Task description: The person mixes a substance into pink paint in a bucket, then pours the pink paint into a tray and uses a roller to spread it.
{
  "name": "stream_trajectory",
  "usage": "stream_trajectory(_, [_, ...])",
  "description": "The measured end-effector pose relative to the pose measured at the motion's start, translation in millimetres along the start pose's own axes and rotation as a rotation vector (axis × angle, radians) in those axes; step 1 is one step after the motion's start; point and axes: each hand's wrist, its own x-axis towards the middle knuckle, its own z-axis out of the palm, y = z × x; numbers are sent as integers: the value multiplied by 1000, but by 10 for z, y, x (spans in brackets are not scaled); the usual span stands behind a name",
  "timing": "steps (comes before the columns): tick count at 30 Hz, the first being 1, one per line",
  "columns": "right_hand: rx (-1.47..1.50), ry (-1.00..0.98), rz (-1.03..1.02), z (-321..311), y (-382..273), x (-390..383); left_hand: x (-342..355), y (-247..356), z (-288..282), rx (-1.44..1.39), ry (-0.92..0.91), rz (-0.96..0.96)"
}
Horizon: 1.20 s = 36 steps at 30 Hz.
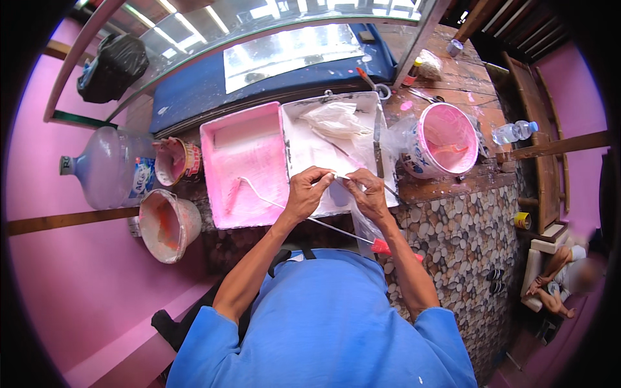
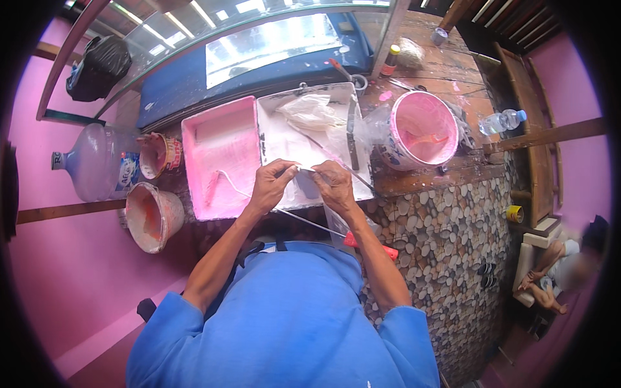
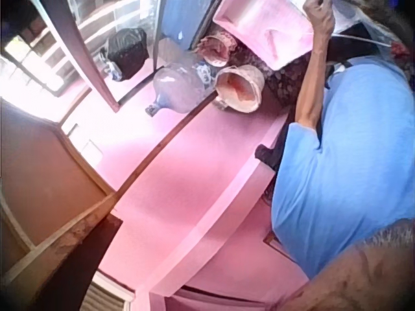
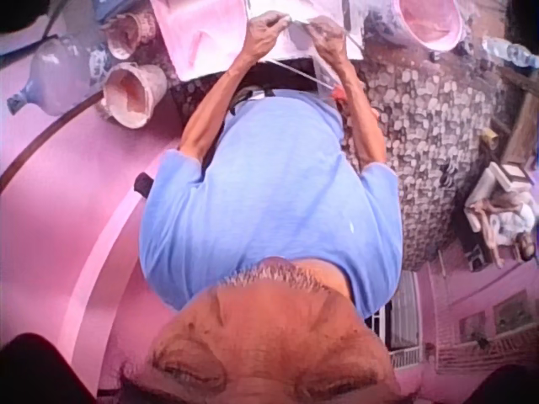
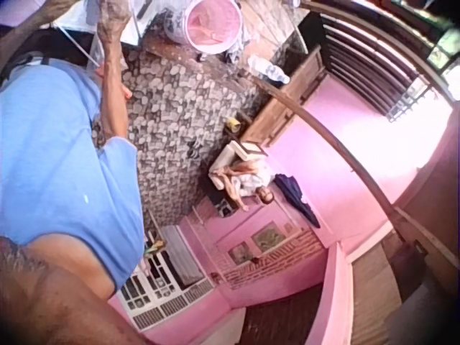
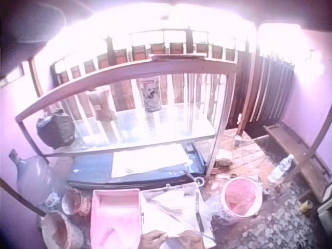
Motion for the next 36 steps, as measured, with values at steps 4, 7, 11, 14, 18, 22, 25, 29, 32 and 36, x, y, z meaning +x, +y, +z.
stream_trajectory(4, [-73,17,-35,12,-393,64,93,132,-246,-41,-132,46])
stream_trajectory(7, [-30,17,-26,30,-748,168,262,272,-455,-139,-278,147])
stream_trajectory(11, [-100,54,-14,161,-1243,279,345,383,-749,-403,-335,77])
stream_trajectory(14, [-77,92,10,335,-1458,327,400,7,-954,-685,-446,-78])
stream_trajectory(18, [-93,68,41,607,-1561,400,382,-446,-939,-613,-670,-165])
stream_trajectory(22, [-164,-3,141,907,-1528,547,346,-702,-1118,-741,-710,-178])
stream_trajectory(25, [-119,-61,250,1130,-1432,750,279,-951,-1199,-949,-753,-249])
stream_trajectory(29, [-111,-103,366,1460,-1193,1009,202,-1393,-1251,-1111,-686,-349])
stream_trajectory(32, [-123,-153,438,1618,-982,1167,197,-1505,-1284,-1188,-628,-337])
stream_trajectory(36, [-181,-191,461,1850,-866,1326,216,-1654,-1339,-1341,-652,-421])
